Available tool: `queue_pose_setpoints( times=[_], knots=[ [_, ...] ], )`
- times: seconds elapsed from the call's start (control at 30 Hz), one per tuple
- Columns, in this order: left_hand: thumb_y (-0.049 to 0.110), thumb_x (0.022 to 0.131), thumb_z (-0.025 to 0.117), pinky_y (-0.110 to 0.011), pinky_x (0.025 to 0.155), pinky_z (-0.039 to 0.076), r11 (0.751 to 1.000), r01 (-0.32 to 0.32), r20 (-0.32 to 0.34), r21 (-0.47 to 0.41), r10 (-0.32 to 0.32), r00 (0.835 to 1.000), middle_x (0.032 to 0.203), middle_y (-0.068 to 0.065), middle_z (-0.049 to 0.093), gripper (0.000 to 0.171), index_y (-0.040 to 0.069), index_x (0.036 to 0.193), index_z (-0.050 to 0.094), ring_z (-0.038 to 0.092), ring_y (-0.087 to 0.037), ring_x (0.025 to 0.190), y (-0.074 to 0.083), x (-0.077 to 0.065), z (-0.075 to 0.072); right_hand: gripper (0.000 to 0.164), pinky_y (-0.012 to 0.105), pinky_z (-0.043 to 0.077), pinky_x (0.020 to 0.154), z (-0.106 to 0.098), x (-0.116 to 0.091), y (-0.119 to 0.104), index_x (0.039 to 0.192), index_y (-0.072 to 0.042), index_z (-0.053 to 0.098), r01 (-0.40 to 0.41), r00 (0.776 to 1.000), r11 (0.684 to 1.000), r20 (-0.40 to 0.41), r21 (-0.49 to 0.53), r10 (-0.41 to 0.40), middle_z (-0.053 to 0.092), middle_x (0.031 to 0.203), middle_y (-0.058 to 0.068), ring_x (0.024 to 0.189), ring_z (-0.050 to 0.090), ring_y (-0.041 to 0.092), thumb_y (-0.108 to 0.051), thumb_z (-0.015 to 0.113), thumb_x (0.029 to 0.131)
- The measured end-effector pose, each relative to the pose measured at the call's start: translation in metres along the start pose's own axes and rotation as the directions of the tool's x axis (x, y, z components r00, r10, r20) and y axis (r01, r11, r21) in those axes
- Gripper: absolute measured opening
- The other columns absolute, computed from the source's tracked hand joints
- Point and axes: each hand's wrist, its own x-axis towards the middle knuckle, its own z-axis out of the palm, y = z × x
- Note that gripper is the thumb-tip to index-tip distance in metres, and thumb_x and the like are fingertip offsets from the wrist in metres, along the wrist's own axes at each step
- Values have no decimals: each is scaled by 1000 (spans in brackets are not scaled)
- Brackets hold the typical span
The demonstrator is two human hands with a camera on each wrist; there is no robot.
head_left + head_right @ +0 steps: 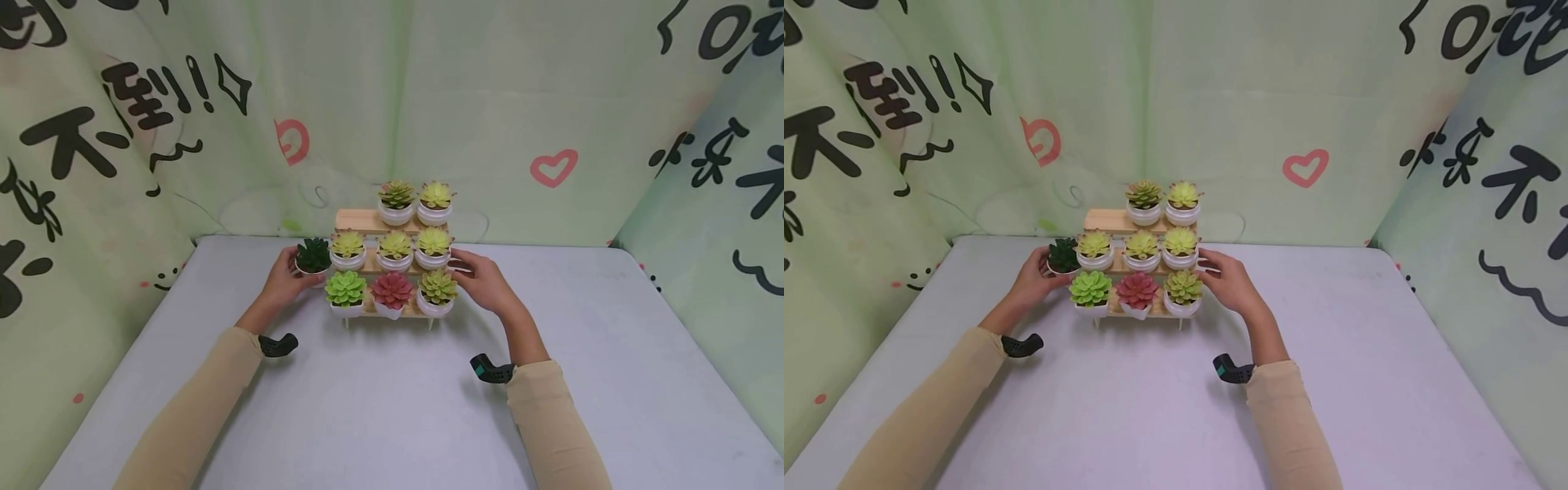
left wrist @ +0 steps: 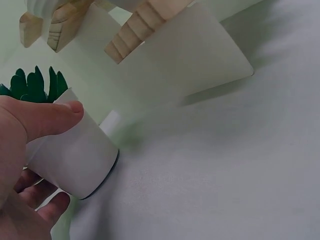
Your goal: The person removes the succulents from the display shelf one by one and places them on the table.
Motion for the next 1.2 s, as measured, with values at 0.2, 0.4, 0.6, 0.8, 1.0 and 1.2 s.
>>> queue_pose_setpoints(
  times=[0.2,0.4,0.6,0.8,1.0,1.2],
  knots=[
    [13,82,76,-45,118,32,1000,-6,-9,-1,6,1000,153,-13,36,79,8,145,28,34,-27,144,2,7,0,52,48,45,106,-1,1,-1,147,-3,38,4,1000,1000,2,-2,-4,47,144,22,129,51,38,-10,54,98],
    [12,83,76,-45,118,31,1000,6,-4,-12,-6,1000,153,-14,36,81,8,146,26,35,-28,143,3,12,-2,52,49,44,107,-1,2,-1,147,-3,38,9,1000,1000,4,-3,-9,46,145,21,130,51,38,-10,54,98],
    [14,83,76,-45,118,32,1000,19,-1,-5,-19,1000,153,-14,36,81,9,147,26,35,-28,143,5,14,-2,52,49,44,107,-2,1,-1,147,-3,38,8,1000,1000,6,1,-8,46,145,22,130,51,38,-9,54,98],
    [13,83,76,-45,117,32,1000,22,-8,3,-22,1000,152,-15,37,81,9,147,26,36,-29,142,5,16,-1,51,49,44,107,-1,0,-1,147,-3,38,-4,1000,1000,3,-1,4,47,145,22,129,51,38,-10,54,98],
    [15,83,76,-45,117,33,1000,25,-14,13,-25,1000,152,-15,37,82,9,147,26,36,-30,142,2,19,0,52,49,45,106,0,0,0,147,-2,38,-4,1000,1000,3,1,4,47,143,23,129,51,39,-9,54,98],
    [17,83,76,-45,115,35,999,48,-11,2,-48,999,154,-15,34,86,10,150,22,35,-30,142,1,19,1,52,48,46,105,1,0,1,147,-2,39,1,1000,1000,-3,2,-1,48,143,23,128,52,39,-9,55,98]
  ],
)
